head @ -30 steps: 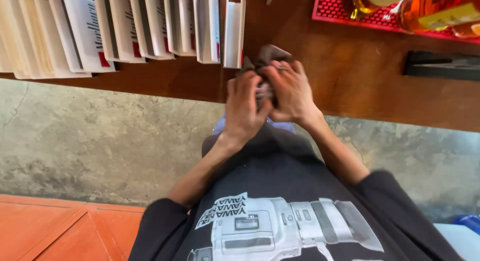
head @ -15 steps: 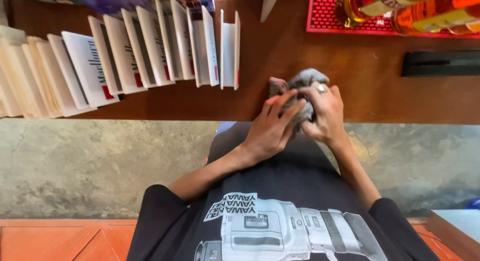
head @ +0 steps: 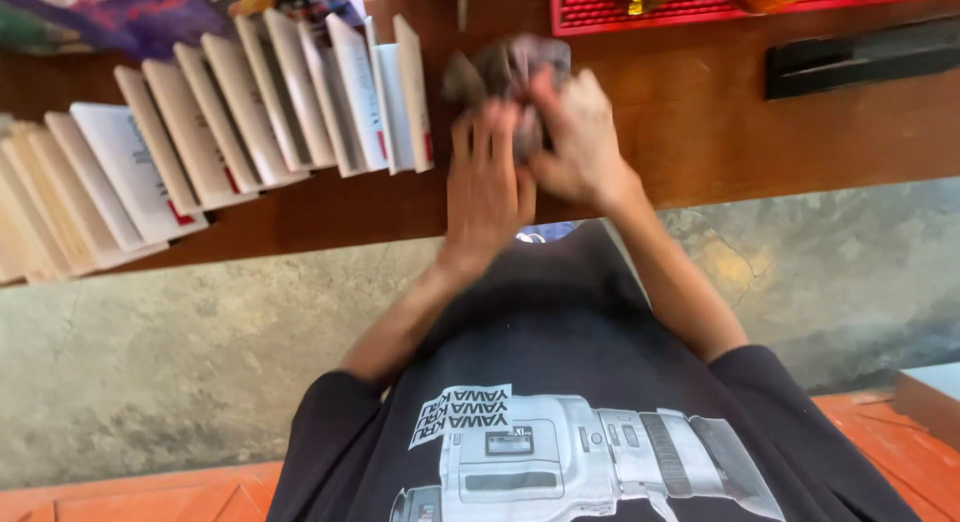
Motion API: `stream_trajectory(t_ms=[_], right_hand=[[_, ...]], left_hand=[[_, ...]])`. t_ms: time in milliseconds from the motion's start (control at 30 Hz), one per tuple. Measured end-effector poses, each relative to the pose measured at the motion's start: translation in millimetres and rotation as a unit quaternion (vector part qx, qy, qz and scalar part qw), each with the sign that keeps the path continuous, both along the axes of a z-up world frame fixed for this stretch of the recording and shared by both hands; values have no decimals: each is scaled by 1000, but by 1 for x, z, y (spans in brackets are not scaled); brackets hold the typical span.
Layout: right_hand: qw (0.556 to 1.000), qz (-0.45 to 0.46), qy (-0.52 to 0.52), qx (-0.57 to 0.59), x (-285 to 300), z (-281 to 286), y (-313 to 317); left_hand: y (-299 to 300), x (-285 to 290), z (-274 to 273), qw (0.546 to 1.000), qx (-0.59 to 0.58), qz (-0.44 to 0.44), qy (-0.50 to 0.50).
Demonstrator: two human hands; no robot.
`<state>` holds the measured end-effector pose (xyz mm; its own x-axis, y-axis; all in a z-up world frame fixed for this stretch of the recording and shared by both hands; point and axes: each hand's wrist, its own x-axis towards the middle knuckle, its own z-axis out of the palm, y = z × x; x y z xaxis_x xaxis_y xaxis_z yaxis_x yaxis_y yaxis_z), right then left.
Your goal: Cleaning and wiping down various items at a bar, including cigarette packs, menu holders, and counter surfaces using a cloth.
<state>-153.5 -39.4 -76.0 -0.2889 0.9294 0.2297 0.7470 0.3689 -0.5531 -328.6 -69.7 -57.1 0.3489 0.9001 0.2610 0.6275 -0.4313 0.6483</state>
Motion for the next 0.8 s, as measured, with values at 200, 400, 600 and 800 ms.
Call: stream_trajectory(t_ms=[200, 400, 600, 800], right_hand=[[998, -2, 58, -24, 17, 35, -66], [991, -127, -6, 31, 96, 2, -30], [978, -203, -28, 49, 98, 9, -34], [998, -67, -1, 4, 8, 30, -47]], left_hand=[[-67, 20, -23, 999, -30, -41, -7], [16, 115, -46, 991, 106, -62, -47], [26, 136, -41, 992, 46, -101, -59], [-25, 23, -11, 998, 28, -33, -46]])
